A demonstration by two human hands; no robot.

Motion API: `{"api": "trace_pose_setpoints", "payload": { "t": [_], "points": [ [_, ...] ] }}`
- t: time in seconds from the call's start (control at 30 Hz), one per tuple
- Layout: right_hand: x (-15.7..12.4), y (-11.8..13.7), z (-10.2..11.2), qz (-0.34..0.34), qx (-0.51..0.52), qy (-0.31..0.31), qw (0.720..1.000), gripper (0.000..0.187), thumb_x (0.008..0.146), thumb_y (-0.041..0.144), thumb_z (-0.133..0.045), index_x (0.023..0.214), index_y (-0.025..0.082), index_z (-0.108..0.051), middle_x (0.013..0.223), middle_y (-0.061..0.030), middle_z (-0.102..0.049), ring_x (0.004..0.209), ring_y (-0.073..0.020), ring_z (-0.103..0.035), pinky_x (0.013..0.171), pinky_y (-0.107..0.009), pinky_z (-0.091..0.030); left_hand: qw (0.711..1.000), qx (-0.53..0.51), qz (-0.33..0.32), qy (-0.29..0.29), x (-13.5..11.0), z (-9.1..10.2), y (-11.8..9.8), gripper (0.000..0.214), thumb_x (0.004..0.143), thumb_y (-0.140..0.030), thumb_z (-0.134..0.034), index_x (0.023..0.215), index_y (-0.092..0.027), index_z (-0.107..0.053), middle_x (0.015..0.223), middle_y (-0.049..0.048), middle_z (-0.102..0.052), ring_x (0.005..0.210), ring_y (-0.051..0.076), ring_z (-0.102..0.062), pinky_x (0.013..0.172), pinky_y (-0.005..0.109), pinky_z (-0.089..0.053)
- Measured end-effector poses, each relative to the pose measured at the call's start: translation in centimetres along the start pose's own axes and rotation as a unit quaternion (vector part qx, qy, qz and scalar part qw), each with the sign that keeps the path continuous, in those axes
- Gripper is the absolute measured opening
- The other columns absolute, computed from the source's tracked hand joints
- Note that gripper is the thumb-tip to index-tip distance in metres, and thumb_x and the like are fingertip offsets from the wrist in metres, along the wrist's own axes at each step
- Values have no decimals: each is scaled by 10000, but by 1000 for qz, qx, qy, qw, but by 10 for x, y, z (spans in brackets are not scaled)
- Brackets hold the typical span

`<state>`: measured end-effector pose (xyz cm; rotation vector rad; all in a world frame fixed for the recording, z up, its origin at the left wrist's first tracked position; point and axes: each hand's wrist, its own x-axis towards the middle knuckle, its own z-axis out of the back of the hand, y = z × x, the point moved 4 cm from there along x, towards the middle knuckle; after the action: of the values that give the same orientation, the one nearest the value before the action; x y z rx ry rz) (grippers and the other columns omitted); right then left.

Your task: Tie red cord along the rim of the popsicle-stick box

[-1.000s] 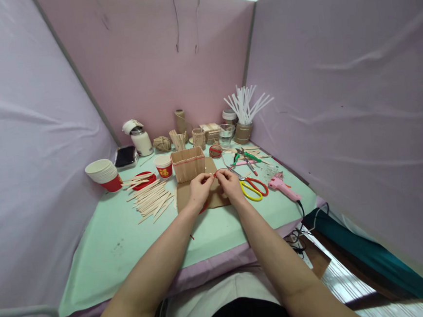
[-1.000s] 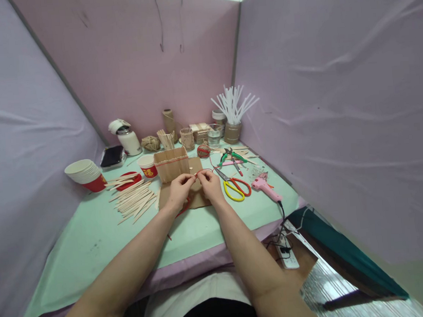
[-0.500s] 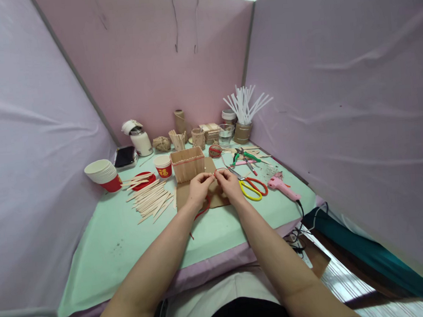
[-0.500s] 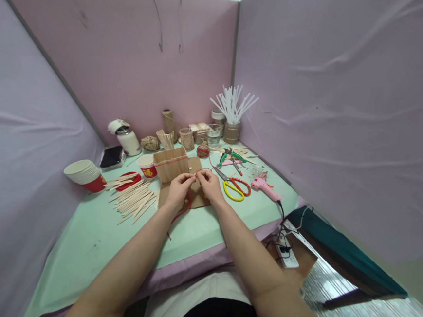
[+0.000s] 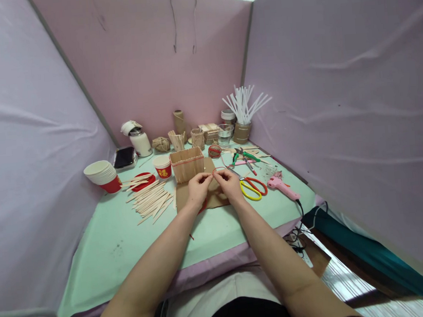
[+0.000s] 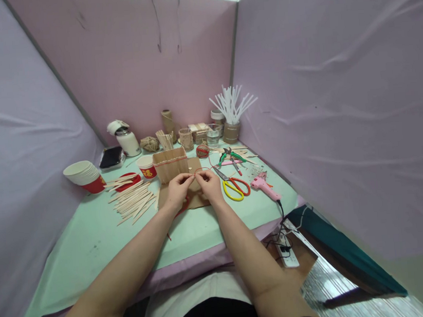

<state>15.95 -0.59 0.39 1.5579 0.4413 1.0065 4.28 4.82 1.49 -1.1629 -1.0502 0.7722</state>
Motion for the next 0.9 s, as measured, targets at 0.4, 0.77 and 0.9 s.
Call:
{"api": "trace_pose_setpoints", "payload": {
  "t": [0.4,0.77,0.9],
  "points": [
    [-2,-1,-5,0,-2,18,1000,195,712,373,-581,727,179,-601,721,-8,-601,662,-136,-526,636,-265,-419,988,-103,113,33,3,-4,17,206,624,-328,-631,701,-138,-608,629,-1,-569,524,75,-437,510,208,-343],
    [-2,-2,-6,-8,-8,26,1000,148,690,331,-570,712,186,-586,715,-16,-606,656,-145,-533,622,-272,-427,997,66,-44,11,1,1,-4,114,699,-269,-561,693,-164,-607,716,18,-607,689,133,-525,649,245,-400],
    [-1,-4,-6,-3,-18,24,1000,138,678,322,-572,713,189,-580,724,-20,-612,665,-151,-538,636,-280,-436,983,145,-113,7,-1,2,-14,93,715,-236,-557,665,-178,-611,718,31,-604,713,152,-527,685,264,-389]
  ]
}}
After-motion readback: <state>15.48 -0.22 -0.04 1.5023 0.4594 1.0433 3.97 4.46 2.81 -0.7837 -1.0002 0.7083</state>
